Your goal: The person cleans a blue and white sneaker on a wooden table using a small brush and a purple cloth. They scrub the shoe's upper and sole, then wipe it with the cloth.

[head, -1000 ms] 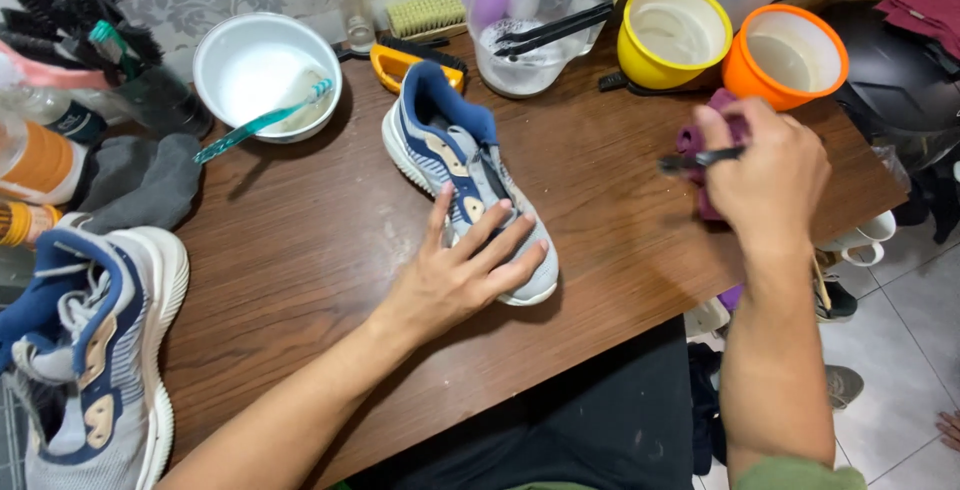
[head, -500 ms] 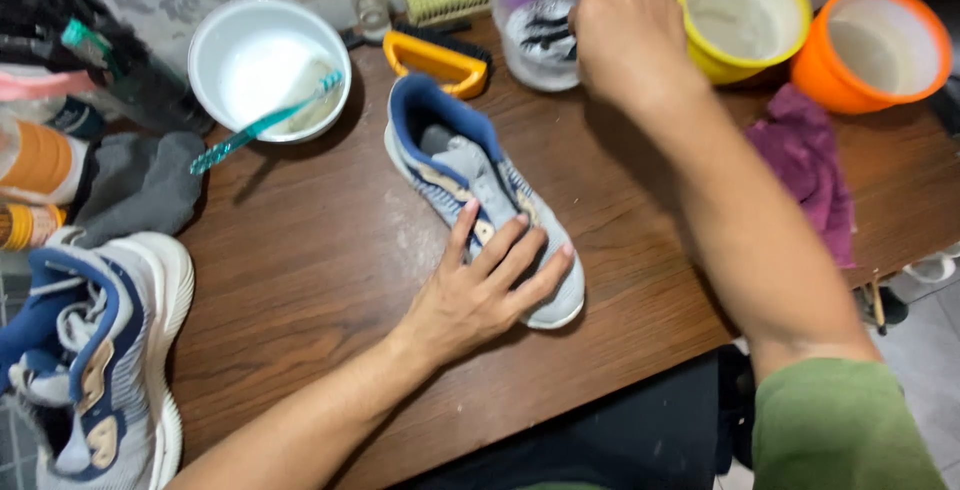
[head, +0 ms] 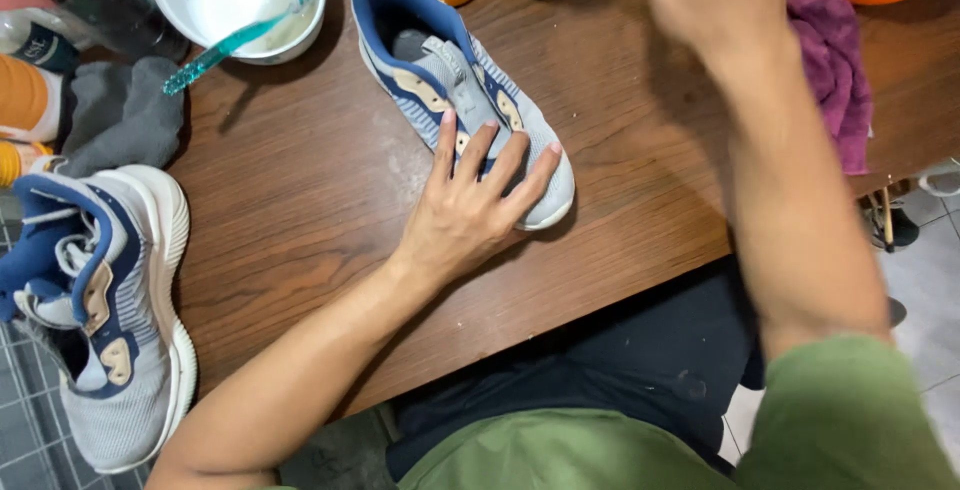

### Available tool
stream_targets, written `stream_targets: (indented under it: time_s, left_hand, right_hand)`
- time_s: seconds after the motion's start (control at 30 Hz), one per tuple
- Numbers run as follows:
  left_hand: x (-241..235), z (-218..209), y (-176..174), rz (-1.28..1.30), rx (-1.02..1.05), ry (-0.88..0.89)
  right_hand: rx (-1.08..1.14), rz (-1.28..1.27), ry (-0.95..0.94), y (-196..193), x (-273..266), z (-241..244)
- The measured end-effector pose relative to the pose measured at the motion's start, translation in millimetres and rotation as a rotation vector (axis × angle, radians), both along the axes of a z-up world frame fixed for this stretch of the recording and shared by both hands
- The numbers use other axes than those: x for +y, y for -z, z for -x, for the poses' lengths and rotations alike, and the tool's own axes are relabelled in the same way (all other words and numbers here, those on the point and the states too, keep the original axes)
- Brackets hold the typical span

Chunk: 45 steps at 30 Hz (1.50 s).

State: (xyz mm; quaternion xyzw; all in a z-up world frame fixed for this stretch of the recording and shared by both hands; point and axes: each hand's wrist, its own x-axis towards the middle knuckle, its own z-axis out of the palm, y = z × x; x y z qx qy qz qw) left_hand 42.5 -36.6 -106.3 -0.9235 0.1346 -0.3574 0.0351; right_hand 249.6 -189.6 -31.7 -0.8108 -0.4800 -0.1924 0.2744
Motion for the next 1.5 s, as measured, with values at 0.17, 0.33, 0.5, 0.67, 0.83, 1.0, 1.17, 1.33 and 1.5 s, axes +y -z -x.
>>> stream_targets:
  time_s: [0.17, 0.33, 0.5, 0.67, 0.83, 1.0, 1.17, 1.33, 1.5]
  left_hand:
    - [5, 0, 5, -0.019, -0.118, 0.106]
    - [-15, 7, 17, 0.137, -0.177, 0.163]
    - [-16, 2, 39, 0.127, -0.190, 0.182]
    - [-16, 4, 17, 0.103, -0.207, 0.175]
    - [-21, 8, 15, 0.101, -0.189, 0.145]
    - [-23, 6, 18, 0.086, -0.196, 0.120]
    - [-23, 6, 19, 0.078, -0.174, 0.127]
    - [-25, 5, 14, 0.062, -0.150, 0.102]
    - [-31, 9, 9, 0.055, -0.097, 0.061]
  right_hand:
    - [0.010, -0.223, -0.076, 32, -33, 65]
    - [0.283, -0.418, -0.024, 88, -61, 114]
    - [0.227, -0.501, -0.041, 86, -50, 122]
    - [0.114, -0.512, -0.079, 100, -58, 96]
    - [0.146, -0.502, -0.146, 95, -48, 114]
    - [0.201, -0.469, -0.144, 95, -55, 104]
    - [0.199, -0.478, -0.150, 90, -56, 104]
    - [0.210, -0.437, -0.152, 84, -46, 122]
    - [0.163, -0.372, -0.129, 90, -69, 97]
